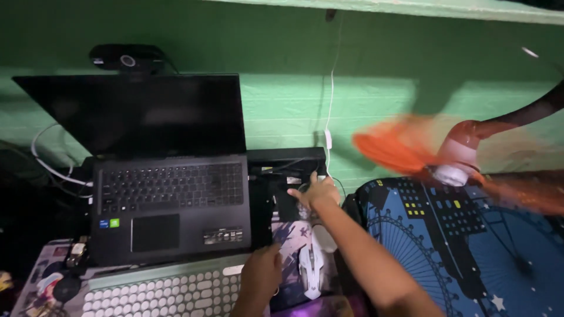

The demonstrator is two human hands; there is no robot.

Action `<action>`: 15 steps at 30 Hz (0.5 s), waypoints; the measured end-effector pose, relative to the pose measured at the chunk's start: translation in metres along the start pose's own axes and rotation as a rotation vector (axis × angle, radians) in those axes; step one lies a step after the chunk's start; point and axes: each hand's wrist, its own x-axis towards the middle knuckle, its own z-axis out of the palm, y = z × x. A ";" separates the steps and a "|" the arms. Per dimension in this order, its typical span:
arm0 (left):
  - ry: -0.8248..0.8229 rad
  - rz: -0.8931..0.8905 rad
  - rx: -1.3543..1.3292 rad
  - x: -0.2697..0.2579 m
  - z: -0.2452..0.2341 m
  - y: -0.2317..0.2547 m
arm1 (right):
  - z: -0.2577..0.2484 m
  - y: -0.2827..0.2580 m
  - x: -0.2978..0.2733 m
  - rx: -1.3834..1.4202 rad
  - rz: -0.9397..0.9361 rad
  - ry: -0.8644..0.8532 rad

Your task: Organizing various skincare and cosmetic products on a shelf or dresser.

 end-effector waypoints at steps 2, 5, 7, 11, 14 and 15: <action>0.041 -0.059 -0.031 -0.009 -0.009 -0.002 | 0.013 0.000 0.027 -0.097 -0.017 -0.055; 0.037 -0.091 -0.026 -0.017 -0.016 -0.010 | 0.036 0.001 0.054 -0.177 -0.050 -0.109; 0.047 -0.104 -0.013 -0.019 -0.018 -0.015 | 0.043 0.003 0.063 -0.189 -0.085 -0.119; 0.102 -0.075 -0.017 -0.018 -0.012 -0.026 | 0.041 0.002 0.066 -0.098 -0.112 -0.088; 0.105 -0.061 0.003 -0.019 -0.012 -0.029 | 0.029 0.003 0.055 -0.097 -0.239 -0.106; 0.104 -0.063 0.003 -0.020 -0.015 -0.025 | 0.031 0.006 0.058 -0.098 -0.239 -0.108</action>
